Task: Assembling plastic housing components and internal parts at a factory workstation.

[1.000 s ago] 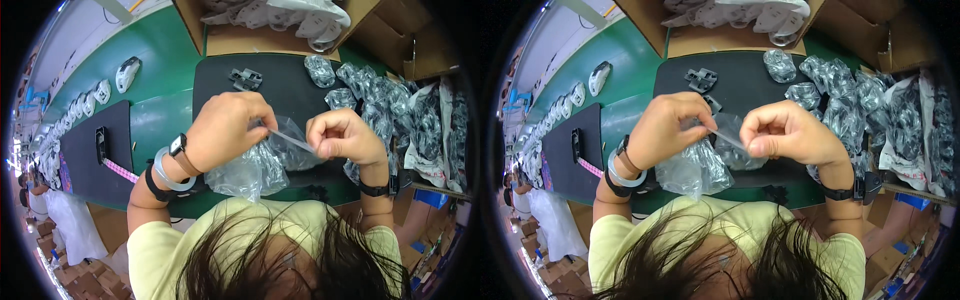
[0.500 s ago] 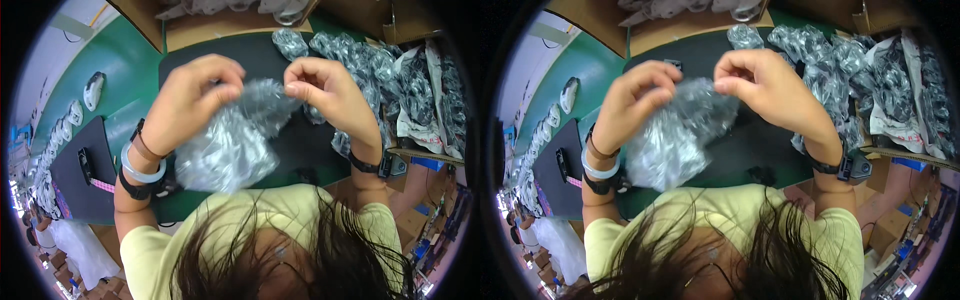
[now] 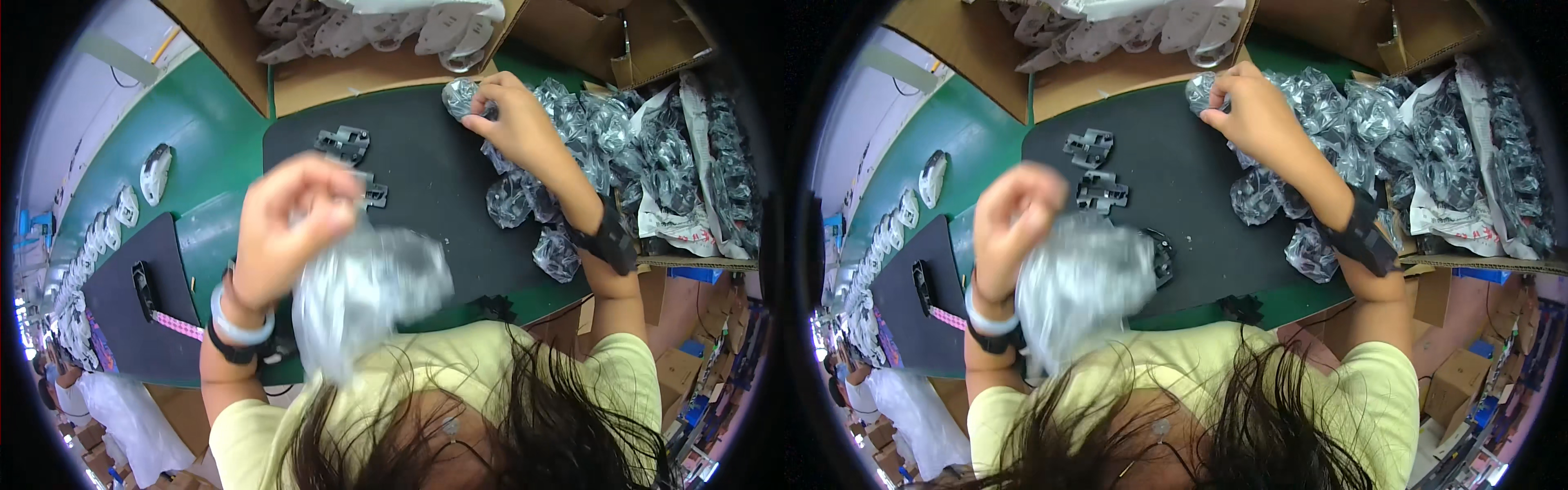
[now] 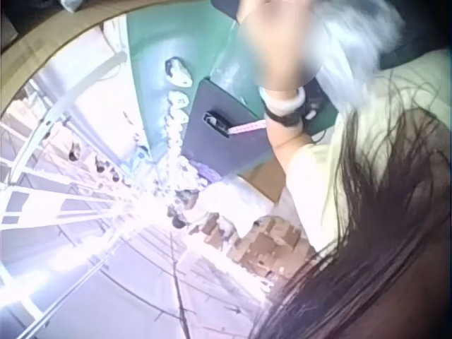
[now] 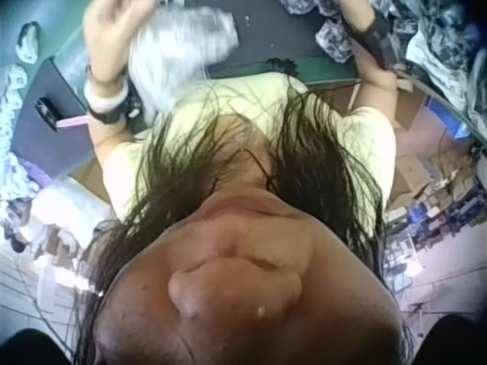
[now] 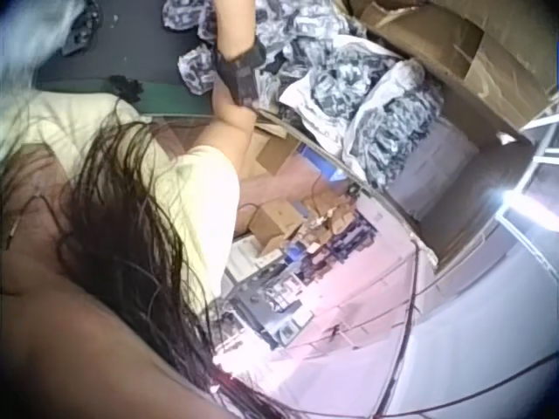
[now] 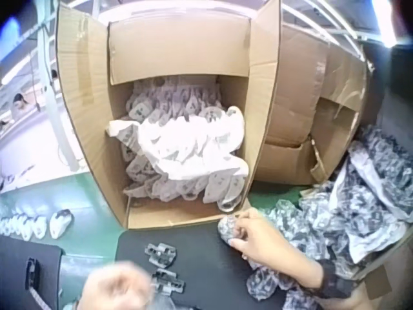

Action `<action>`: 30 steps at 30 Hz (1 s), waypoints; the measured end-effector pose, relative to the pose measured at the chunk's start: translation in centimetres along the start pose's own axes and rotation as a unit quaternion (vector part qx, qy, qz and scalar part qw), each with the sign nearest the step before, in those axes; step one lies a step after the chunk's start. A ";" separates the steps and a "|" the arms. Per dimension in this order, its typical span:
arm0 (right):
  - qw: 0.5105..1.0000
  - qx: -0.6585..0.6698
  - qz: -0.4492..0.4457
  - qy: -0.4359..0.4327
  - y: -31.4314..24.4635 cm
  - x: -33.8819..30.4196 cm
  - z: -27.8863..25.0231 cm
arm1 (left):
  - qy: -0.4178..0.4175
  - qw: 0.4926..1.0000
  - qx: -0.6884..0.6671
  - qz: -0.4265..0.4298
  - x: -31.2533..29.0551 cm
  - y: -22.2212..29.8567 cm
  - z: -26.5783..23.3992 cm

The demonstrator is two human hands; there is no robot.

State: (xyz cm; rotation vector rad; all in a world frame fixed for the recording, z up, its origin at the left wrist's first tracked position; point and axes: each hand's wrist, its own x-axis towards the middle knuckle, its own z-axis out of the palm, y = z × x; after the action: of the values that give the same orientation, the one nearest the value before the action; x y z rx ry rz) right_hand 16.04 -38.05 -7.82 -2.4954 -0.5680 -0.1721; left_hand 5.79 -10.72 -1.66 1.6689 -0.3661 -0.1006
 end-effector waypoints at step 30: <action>0.980 0.079 -0.114 0.146 -7.8 -6.2 -4.4 | -0.053 0.889 0.438 0.123 4.1 0.4 3.9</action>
State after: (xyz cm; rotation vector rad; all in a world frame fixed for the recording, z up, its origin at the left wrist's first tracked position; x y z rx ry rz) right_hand 7.12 -36.89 -1.77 -2.1941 -0.7109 -0.5490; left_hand 8.51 -15.66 -1.17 2.4950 -0.7821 0.1981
